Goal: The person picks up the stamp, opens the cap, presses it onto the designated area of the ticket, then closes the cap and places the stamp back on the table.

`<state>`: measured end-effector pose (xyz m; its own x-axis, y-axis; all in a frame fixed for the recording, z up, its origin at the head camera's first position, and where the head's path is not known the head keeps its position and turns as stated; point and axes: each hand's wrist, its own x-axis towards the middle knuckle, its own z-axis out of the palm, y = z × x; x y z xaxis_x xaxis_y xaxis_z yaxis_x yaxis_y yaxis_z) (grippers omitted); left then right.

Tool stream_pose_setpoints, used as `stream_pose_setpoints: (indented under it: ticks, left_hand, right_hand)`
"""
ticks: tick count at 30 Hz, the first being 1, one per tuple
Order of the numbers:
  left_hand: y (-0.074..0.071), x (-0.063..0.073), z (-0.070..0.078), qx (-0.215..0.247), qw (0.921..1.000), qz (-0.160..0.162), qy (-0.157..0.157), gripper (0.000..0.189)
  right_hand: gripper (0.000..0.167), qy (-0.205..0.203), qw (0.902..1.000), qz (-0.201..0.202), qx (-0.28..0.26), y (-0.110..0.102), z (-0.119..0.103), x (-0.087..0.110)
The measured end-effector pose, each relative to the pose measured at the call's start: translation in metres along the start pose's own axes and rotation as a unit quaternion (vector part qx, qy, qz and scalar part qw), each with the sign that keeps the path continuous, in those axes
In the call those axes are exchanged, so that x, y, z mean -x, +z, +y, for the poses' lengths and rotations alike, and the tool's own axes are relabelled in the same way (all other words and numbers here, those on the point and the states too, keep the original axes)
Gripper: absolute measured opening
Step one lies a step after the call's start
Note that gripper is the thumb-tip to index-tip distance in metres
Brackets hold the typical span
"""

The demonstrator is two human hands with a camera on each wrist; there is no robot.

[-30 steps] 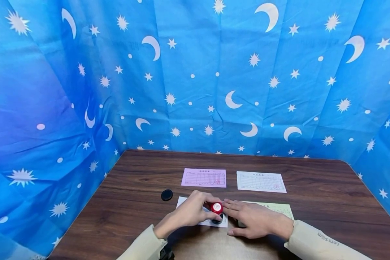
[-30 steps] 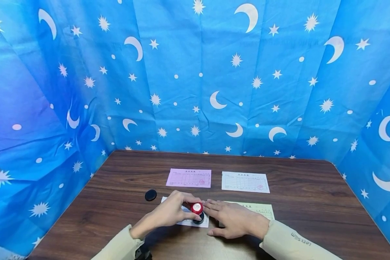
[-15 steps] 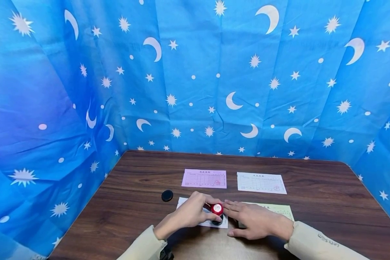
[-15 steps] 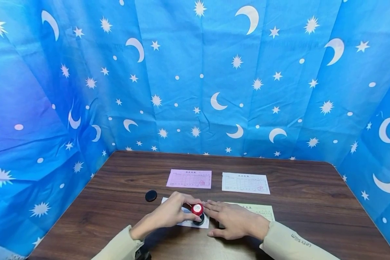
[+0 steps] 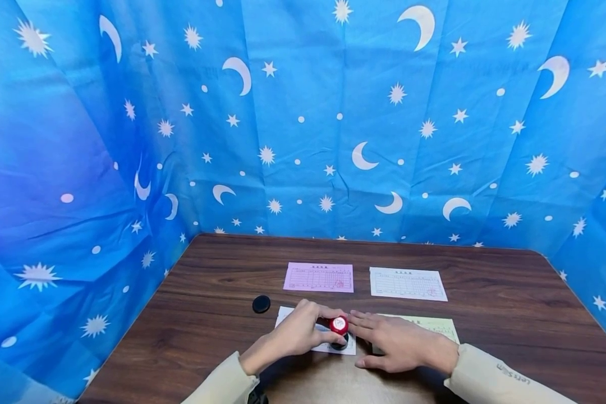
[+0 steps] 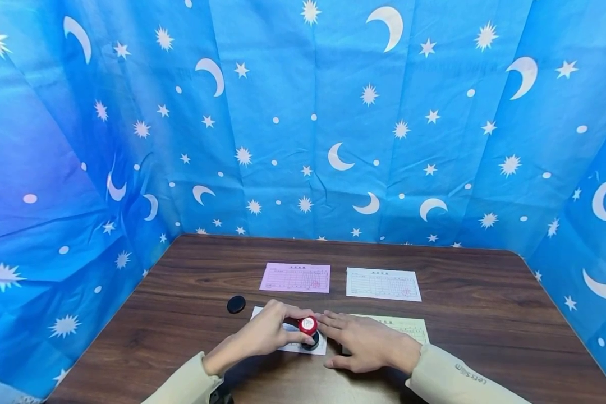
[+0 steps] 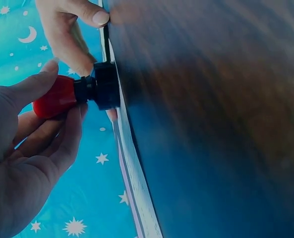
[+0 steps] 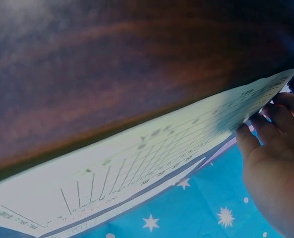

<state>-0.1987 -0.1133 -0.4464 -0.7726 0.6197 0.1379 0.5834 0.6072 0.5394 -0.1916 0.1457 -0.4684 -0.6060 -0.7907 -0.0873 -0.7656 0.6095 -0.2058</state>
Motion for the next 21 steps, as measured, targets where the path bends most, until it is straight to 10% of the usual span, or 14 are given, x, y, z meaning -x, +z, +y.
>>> stream_pose_setpoints:
  ticks: [21]
  left_hand:
    - [-0.0002,-0.0028,0.0061,-0.031,0.9992,-0.027,0.003,0.05]
  right_hand:
    - [0.075,0.011,0.9997,-0.012,-0.019,-0.0023,-0.0003,0.0002]
